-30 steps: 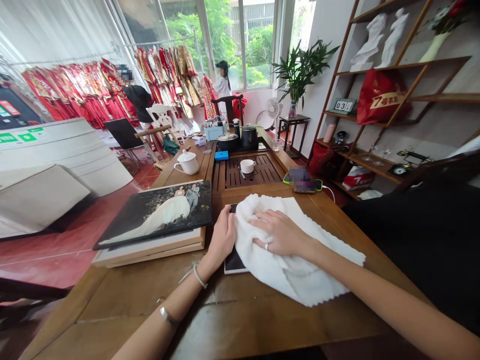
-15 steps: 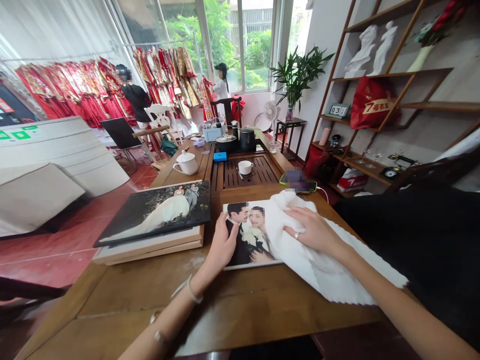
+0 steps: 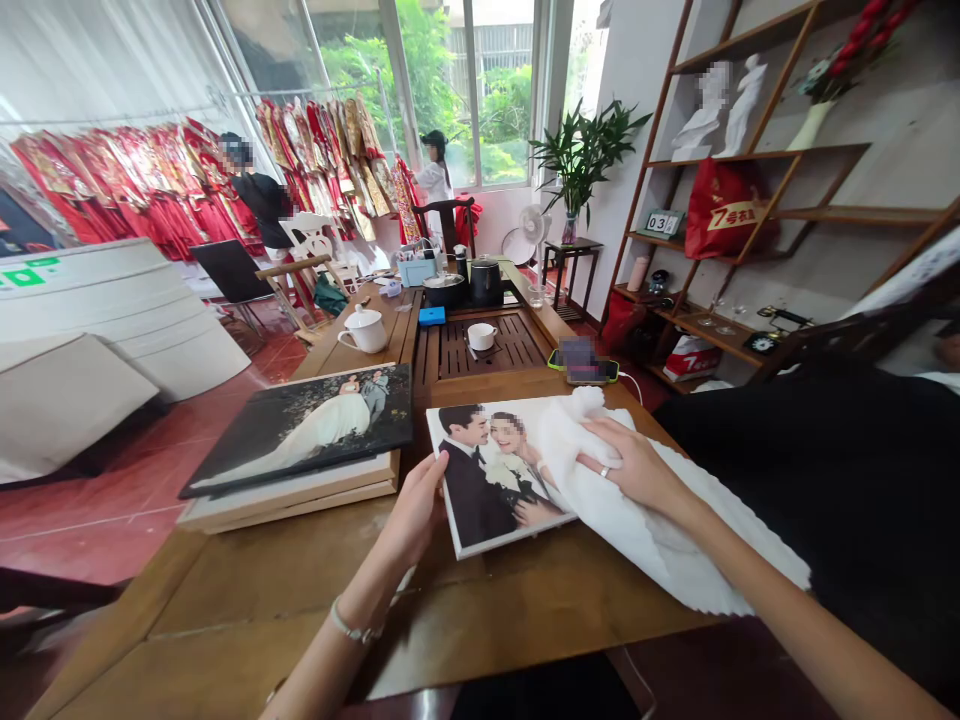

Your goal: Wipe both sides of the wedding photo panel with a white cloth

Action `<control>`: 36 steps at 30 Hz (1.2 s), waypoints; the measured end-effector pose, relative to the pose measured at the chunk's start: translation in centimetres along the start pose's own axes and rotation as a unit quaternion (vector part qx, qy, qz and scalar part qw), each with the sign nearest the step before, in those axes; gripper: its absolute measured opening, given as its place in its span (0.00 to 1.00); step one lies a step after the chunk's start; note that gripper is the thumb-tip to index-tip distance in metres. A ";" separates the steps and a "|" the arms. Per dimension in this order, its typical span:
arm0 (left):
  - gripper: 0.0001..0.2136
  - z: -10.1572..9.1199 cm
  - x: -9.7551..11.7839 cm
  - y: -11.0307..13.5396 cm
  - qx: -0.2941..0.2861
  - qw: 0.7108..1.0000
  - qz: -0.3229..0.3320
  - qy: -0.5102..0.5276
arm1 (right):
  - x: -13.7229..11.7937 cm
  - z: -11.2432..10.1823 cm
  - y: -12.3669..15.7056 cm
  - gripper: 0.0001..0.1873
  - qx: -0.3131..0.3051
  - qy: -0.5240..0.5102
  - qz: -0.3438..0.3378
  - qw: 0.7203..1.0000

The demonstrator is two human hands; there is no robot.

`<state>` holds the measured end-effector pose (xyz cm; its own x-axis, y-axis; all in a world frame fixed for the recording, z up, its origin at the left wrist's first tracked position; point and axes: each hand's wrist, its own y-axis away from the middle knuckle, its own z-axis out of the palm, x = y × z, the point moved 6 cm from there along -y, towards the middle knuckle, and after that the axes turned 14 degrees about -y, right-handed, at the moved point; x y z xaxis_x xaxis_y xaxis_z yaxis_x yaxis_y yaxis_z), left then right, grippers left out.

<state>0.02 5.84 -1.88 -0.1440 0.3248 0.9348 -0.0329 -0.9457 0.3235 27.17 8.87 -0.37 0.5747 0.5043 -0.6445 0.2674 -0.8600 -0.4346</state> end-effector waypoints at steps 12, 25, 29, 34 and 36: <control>0.11 -1.5 9.5 2.1 0.117 0.964 0.124 -0.206 | -5.8 2.3 0.1 0.26 -0.120 -0.038 -0.001 0.992; 0.15 4.7 16.2 1.8 0.078 0.866 0.220 -0.443 | -12.3 3.7 0.9 0.39 0.097 0.078 -0.099 0.987; 0.22 7.5 15.0 0.6 -0.016 0.891 0.247 -0.381 | -11.4 2.6 1.1 0.31 0.185 0.076 -0.141 0.970; 0.15 7.6 11.2 -1.2 0.018 0.882 0.327 -0.340 | -8.9 0.9 1.8 0.15 0.291 0.020 -0.114 0.950; 0.19 5.8 7.8 -2.4 0.082 0.936 0.202 -0.275 | -7.7 0.3 2.2 0.10 0.326 -0.021 -0.083 0.941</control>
<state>4.70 10.69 5.45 0.4202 -0.0572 0.9056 0.0738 -0.9925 -0.0970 23.04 3.10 3.44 0.5316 0.6418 -0.5527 -0.1892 -0.5461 -0.8161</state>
